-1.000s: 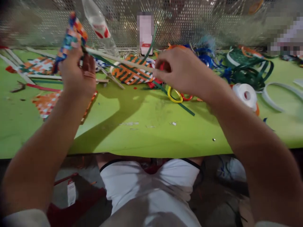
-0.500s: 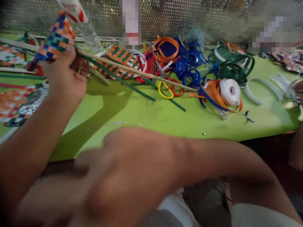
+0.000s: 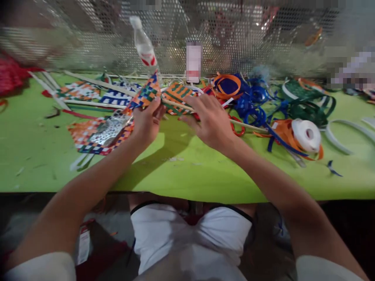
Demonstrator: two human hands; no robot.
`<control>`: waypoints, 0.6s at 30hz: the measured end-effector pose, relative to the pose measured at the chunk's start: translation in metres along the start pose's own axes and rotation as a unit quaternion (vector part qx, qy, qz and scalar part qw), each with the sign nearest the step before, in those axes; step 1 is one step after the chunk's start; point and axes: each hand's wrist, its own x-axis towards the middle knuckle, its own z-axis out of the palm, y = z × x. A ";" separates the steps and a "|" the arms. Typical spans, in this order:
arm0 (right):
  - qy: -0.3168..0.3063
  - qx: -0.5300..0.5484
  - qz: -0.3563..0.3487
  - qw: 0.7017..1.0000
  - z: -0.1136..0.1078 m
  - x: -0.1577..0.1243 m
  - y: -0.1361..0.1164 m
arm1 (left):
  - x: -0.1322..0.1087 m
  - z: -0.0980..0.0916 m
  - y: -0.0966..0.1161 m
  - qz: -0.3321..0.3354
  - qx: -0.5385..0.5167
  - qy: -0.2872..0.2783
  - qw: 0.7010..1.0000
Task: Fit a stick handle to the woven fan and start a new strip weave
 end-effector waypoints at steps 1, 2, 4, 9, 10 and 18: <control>-0.023 -0.019 -0.007 1.000 0.012 0.005 0.002 | -0.003 0.000 0.001 -0.002 -0.004 0.003 1.000; -0.057 -0.037 -0.020 0.998 0.022 0.007 0.004 | -0.005 0.000 0.002 -0.003 -0.007 0.007 1.000; -0.080 -0.039 -0.017 0.996 0.038 0.007 0.010 | -0.007 -0.002 0.003 -0.003 -0.008 0.019 1.000; -0.061 0.095 -0.032 0.993 0.040 0.006 0.031 | -0.016 -0.004 0.002 0.011 0.007 0.010 1.000; -0.062 0.124 -0.039 0.990 0.037 0.007 0.034 | -0.020 -0.005 0.001 0.011 0.006 0.008 1.000; -0.137 0.156 -0.048 0.977 0.003 0.018 0.025 | -0.068 -0.018 0.016 -0.200 0.182 -0.090 0.958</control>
